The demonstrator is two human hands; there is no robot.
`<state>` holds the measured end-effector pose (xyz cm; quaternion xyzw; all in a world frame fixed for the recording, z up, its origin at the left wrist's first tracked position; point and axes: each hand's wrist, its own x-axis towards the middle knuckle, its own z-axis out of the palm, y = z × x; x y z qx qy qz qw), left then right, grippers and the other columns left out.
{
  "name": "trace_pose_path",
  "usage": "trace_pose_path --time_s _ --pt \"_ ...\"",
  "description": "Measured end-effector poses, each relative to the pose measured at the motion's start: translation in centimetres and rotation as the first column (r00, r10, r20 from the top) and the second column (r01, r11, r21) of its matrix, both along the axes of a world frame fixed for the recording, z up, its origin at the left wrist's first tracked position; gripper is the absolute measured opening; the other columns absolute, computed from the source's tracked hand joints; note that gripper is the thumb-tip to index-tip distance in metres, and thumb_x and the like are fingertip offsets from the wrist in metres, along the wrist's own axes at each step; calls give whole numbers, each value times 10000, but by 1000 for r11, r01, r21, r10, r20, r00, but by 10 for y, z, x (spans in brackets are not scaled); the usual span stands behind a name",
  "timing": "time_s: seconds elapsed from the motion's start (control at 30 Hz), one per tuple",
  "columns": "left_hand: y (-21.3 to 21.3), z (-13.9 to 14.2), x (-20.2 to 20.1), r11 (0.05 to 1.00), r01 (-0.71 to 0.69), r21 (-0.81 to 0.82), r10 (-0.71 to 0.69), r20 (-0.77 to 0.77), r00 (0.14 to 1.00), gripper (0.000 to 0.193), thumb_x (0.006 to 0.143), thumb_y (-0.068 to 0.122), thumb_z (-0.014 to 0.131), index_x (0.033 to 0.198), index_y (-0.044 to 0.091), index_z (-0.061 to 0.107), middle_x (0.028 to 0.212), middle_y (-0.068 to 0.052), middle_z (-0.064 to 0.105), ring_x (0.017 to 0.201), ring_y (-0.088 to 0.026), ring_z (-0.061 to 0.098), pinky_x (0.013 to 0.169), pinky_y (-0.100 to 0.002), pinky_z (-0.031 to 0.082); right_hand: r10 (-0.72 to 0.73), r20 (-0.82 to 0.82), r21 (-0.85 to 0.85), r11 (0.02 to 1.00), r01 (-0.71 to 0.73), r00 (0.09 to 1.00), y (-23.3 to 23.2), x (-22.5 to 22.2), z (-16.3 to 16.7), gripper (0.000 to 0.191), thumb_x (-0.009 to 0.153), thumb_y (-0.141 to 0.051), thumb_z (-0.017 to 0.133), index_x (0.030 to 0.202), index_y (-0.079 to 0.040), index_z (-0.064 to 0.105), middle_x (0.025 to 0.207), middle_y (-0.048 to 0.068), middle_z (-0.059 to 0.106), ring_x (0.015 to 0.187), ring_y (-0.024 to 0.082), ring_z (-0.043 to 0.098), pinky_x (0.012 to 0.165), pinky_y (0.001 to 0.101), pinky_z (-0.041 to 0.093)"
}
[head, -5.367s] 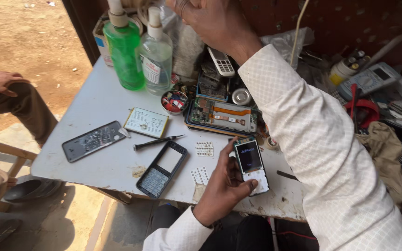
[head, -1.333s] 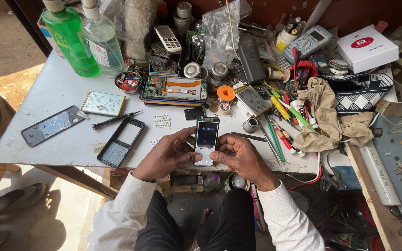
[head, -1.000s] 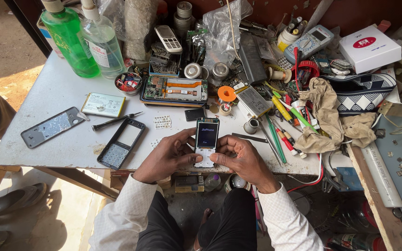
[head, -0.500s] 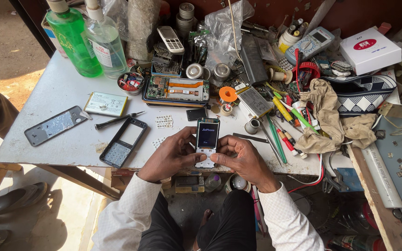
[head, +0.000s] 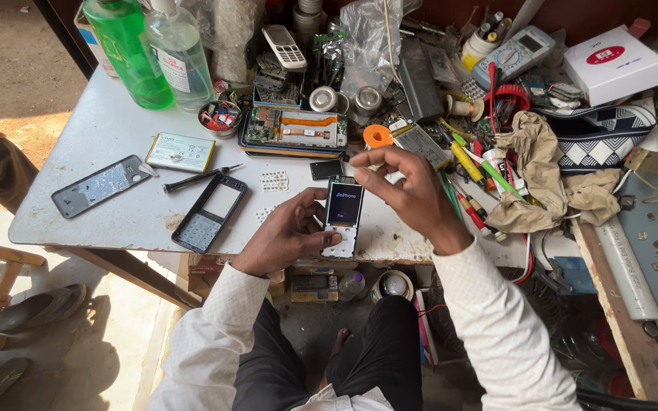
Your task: The person assembles a JioPhone by attaching the keypad to the mainboard, cleaning the keypad with a toothbrush, and testing the device. The phone powers on and displays the JioPhone boot screen.
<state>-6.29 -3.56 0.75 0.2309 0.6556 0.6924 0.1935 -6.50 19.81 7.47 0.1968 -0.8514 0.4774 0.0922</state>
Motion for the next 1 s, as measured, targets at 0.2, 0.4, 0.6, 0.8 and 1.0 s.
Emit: trace_pose_path --time_s 0.2,0.4,0.6,0.8,1.0 --pt "1 -3 0 999 -2 32 2 -25 1000 557 829 71 824 1311 3 553 935 -34 668 825 -104 623 698 -235 539 61 79 92 993 -68 995 -18 -15 13 258 949 -321 723 965 -73 792 892 -1 770 841 87 682 781 274 530" --pt "1 -2 -1 1000 5 19 -5 -27 1000 581 820 85 821 1320 6 536 932 -57 692 845 -108 648 714 -246 552 45 167 68 996 -57 985 -17 -23 8 216 908 -264 747 972 -62 785 872 15 766 800 89 680 758 273 551" --pt "1 1 1 999 -8 -38 7 -31 1000 602 815 98 827 1328 -4 530 946 -78 700 849 -130 656 706 -264 556 30 263 5 999 -32 964 -16 -28 1 208 894 -241 755 967 -47 781 826 35 768 743 84 699 706 248 569" --pt "1 2 0 998 -8 -59 6 -38 999 615 810 115 822 1326 0 508 978 -93 722 892 -133 682 734 -276 579 0 258 48 999 -13 966 -17 -28 1 219 887 -251 765 955 -44 786 787 36 755 702 85 675 673 247 551" --pt "0 -1 0 999 1 -39 -3 -48 999 600 824 88 817 1332 -4 511 1005 -91 724 922 -126 673 765 -264 572 13 247 23 1000 -19 969 -17 -28 -1 224 892 -261 760 948 -45 780 803 19 756 726 79 680 694 253 555"
